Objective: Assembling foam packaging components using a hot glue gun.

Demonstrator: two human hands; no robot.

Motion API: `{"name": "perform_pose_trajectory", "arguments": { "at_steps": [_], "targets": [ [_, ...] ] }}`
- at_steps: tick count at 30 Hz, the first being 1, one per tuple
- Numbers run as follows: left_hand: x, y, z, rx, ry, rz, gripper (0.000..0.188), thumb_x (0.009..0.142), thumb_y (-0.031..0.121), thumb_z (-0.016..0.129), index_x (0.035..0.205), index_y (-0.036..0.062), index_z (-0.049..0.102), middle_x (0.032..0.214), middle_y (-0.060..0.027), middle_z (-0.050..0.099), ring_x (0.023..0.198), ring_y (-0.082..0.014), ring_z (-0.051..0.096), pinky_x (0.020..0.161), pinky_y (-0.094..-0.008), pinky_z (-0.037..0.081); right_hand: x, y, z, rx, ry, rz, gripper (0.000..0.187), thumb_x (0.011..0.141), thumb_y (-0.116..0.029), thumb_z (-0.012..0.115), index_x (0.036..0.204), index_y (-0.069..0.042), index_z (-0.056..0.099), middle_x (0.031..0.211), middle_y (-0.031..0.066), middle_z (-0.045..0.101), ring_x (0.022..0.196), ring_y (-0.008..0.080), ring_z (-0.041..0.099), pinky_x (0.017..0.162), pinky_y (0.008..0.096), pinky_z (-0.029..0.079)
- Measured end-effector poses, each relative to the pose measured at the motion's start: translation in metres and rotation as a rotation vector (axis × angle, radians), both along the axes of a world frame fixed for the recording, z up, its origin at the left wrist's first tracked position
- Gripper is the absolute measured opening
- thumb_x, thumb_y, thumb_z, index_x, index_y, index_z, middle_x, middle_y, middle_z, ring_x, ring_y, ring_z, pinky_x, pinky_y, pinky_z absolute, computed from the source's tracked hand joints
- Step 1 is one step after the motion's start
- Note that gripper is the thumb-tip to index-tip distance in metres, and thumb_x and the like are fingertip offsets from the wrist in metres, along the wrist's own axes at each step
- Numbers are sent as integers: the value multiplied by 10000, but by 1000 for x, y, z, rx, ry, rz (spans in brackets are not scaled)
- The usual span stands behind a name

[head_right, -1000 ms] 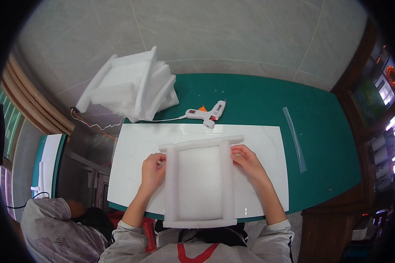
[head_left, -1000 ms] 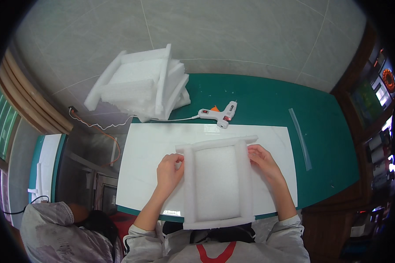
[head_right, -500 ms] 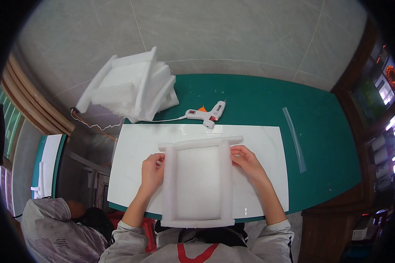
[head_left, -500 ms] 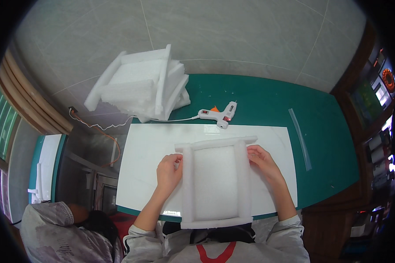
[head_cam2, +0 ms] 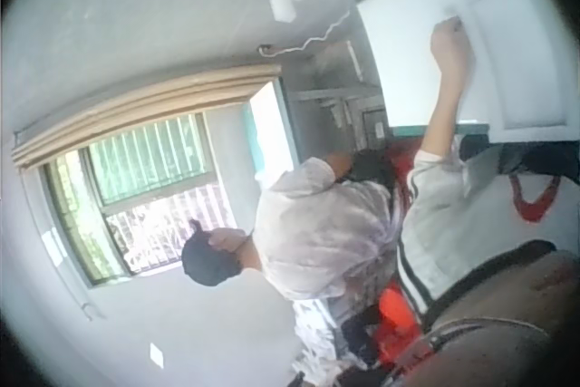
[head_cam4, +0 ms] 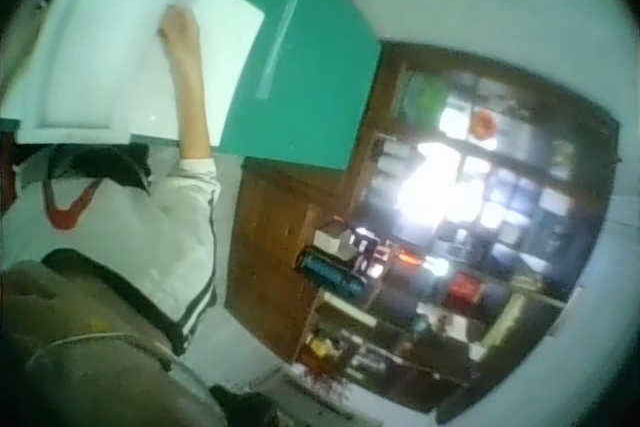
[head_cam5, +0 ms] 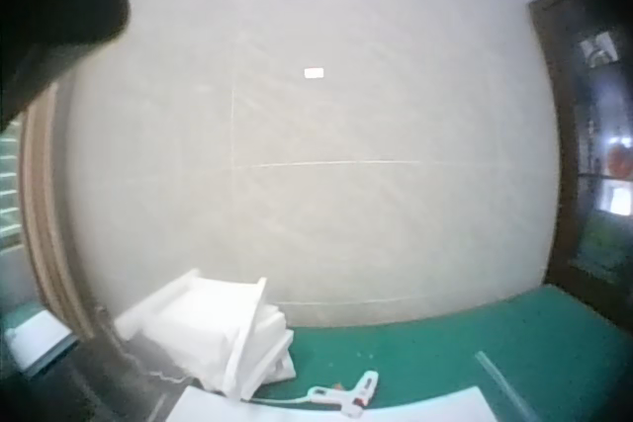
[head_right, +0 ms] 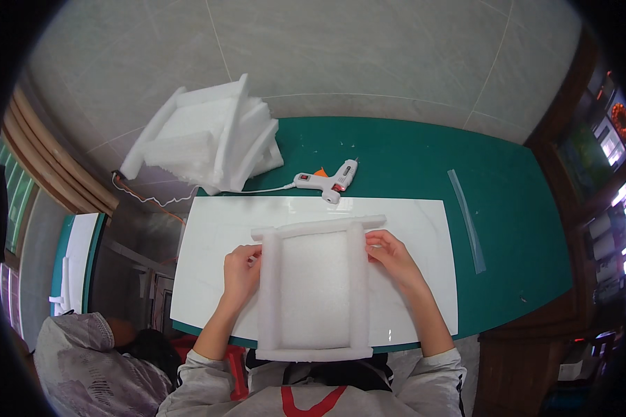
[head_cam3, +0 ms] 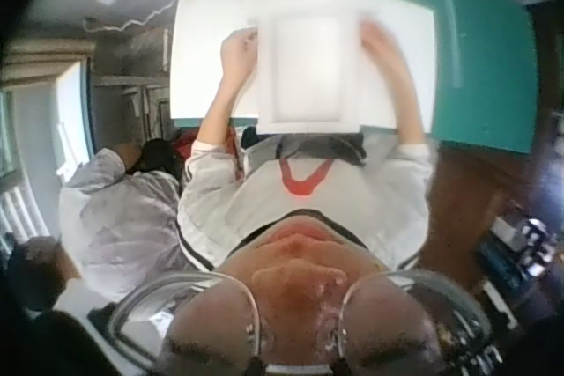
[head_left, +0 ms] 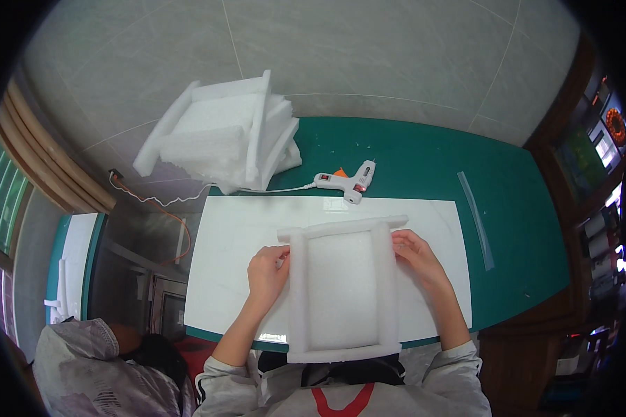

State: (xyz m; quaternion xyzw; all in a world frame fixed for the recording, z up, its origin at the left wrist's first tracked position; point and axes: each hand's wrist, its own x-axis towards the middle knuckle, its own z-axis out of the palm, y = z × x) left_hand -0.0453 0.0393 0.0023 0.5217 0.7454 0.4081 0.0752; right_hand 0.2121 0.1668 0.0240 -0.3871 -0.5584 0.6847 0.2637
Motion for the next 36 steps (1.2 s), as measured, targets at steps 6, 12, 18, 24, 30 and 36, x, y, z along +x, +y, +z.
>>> {"name": "perform_pose_trajectory", "arguments": {
  "at_steps": [6, 12, 18, 24, 30, 36],
  "targets": [
    [2, 0, 5, -6, 53, 29, 107, 696, 105, 606, 782, 44, 624, 731, -75, 605, 651, -217, 555, 547, -316, 443, 0, 1, 0, -5, -5, 1, 212, 817, -126, 511, 1019, -63, 491, 924, -6, 539, 859, 72, 485, 770, 209, 371],
    [2, 1, 9, -41, 25, 40, 102, 696, 109, 608, 778, 49, 624, 735, -73, 607, 641, -212, 553, 537, -312, 443, -1, 0, 2, -3, -9, -13, 213, 817, -128, 511, 1018, -60, 491, 929, -2, 538, 863, 75, 485, 770, 210, 372],
    [0, 1, 4, 22, -54, 19, 118, 709, 86, 593, 809, 31, 627, 730, -102, 603, 608, -215, 554, 512, -290, 452, -1, 1, 0, -2, -4, -6, 210, 819, -126, 507, 1017, -58, 491, 928, 1, 539, 861, 76, 485, 771, 212, 373],
    [0, 2, 2, 39, -223, -21, 150, 744, 78, 571, 868, 18, 631, 754, -129, 614, 560, -176, 564, 498, -245, 453, 1, 1, -1, -1, 6, -15, 206, 820, -128, 503, 1014, -58, 491, 922, -1, 540, 857, 75, 485, 771, 214, 372],
    [-6, 3, -2, -50, -530, -73, 215, 782, 111, 559, 960, 1, 610, 765, -106, 633, 538, -86, 546, 492, -198, 421, 1, 2, -3, 19, -14, -54, 205, 820, -129, 496, 1012, -58, 489, 906, -6, 536, 848, 75, 480, 766, 209, 365],
    [-4, 5, -2, -24, -683, -139, 259, 805, 136, 548, 1033, 16, 582, 791, -47, 624, 613, -44, 513, 555, -182, 414, 1, 2, -3, 23, -18, -96, 224, 808, -132, 503, 1021, -65, 487, 919, -5, 530, 859, 73, 474, 759, 203, 359]
  ]
}}
